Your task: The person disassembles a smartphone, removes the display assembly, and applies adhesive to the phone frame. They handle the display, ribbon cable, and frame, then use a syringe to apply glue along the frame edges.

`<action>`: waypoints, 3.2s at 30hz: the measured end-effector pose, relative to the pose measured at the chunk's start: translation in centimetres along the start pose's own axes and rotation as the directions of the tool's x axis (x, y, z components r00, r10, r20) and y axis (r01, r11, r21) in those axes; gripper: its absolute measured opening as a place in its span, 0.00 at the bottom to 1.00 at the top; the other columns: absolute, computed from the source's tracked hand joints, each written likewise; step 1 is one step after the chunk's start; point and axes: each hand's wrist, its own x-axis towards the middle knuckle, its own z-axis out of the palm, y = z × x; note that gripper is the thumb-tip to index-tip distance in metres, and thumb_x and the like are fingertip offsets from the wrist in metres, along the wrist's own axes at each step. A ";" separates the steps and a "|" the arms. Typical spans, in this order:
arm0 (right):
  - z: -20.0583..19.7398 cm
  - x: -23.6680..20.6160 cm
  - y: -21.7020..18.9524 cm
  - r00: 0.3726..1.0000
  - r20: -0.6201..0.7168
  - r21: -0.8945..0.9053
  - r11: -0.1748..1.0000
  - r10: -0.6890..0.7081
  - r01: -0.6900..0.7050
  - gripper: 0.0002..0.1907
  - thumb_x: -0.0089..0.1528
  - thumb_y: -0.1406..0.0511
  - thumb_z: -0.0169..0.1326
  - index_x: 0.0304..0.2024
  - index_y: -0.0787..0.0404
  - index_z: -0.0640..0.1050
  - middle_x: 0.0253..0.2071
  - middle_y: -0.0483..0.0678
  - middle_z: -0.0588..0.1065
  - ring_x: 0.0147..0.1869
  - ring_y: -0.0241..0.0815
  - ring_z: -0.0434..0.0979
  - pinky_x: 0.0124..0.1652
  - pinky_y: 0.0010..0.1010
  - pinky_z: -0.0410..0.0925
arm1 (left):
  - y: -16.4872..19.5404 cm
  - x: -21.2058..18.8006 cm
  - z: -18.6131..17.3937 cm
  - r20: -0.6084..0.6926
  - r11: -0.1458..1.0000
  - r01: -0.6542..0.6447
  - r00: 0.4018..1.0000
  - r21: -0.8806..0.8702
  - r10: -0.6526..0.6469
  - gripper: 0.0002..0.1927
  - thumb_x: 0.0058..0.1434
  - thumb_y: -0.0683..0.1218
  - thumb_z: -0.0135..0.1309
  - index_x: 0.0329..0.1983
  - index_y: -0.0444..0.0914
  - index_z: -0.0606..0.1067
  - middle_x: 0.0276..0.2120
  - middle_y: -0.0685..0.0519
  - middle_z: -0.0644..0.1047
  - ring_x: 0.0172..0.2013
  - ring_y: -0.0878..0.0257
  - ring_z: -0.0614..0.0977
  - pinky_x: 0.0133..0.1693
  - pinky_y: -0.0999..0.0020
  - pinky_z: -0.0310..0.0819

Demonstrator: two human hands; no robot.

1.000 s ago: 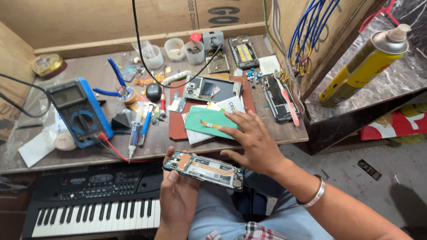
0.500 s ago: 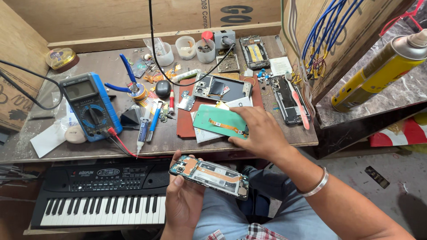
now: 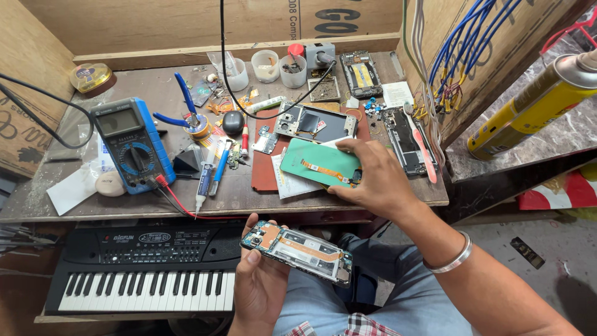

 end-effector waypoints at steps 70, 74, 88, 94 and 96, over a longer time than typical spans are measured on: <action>14.1 13.1 -10.4 0.995 -0.096 -0.265 0.964 -0.032 0.006 0.38 0.48 0.40 0.66 0.49 0.57 0.75 0.43 0.49 0.76 0.51 0.50 0.71 0.50 0.44 0.57 | 4.7 -2.6 -2.6 -0.002 0.998 -0.054 0.999 -0.020 0.054 0.42 0.55 0.49 0.55 0.72 0.45 0.54 0.53 0.50 0.72 0.58 0.56 0.75 0.58 0.53 0.73; 14.2 13.3 -11.1 0.999 0.011 -0.313 0.949 0.050 -0.044 0.44 0.47 0.37 0.66 0.55 0.58 0.74 0.42 0.52 0.77 0.50 0.52 0.72 0.51 0.46 0.57 | 4.7 -2.4 -2.5 -0.022 0.999 -0.033 0.999 0.000 0.032 0.42 0.54 0.50 0.56 0.72 0.45 0.54 0.52 0.49 0.72 0.56 0.56 0.76 0.57 0.52 0.75; 13.2 13.1 -11.0 0.997 -0.057 -0.300 0.954 -0.043 0.024 0.47 0.45 0.34 0.63 0.52 0.60 0.77 0.45 0.52 0.77 0.51 0.51 0.73 0.47 0.46 0.59 | 4.7 -2.2 -2.3 -0.027 0.999 -0.041 0.999 -0.005 0.040 0.42 0.55 0.49 0.56 0.72 0.46 0.54 0.54 0.49 0.71 0.57 0.56 0.75 0.58 0.53 0.73; 10.0 8.1 -9.4 0.977 -0.069 0.002 0.979 -0.203 0.204 0.32 0.56 0.46 0.65 0.54 0.59 0.78 0.44 0.56 0.77 0.54 0.56 0.73 0.53 0.45 0.64 | 5.1 -1.8 -2.2 0.005 0.997 -0.073 0.997 -0.034 0.074 0.43 0.55 0.48 0.57 0.74 0.45 0.54 0.54 0.49 0.71 0.57 0.55 0.75 0.59 0.53 0.72; 8.3 5.0 -8.7 0.982 -0.054 0.152 0.971 -0.179 0.185 0.27 0.57 0.52 0.66 0.51 0.61 0.78 0.43 0.55 0.77 0.49 0.53 0.74 0.50 0.42 0.67 | 5.2 -1.7 -2.0 -0.001 0.997 -0.078 0.997 -0.029 0.078 0.43 0.55 0.48 0.57 0.73 0.44 0.55 0.55 0.48 0.71 0.58 0.54 0.75 0.59 0.52 0.71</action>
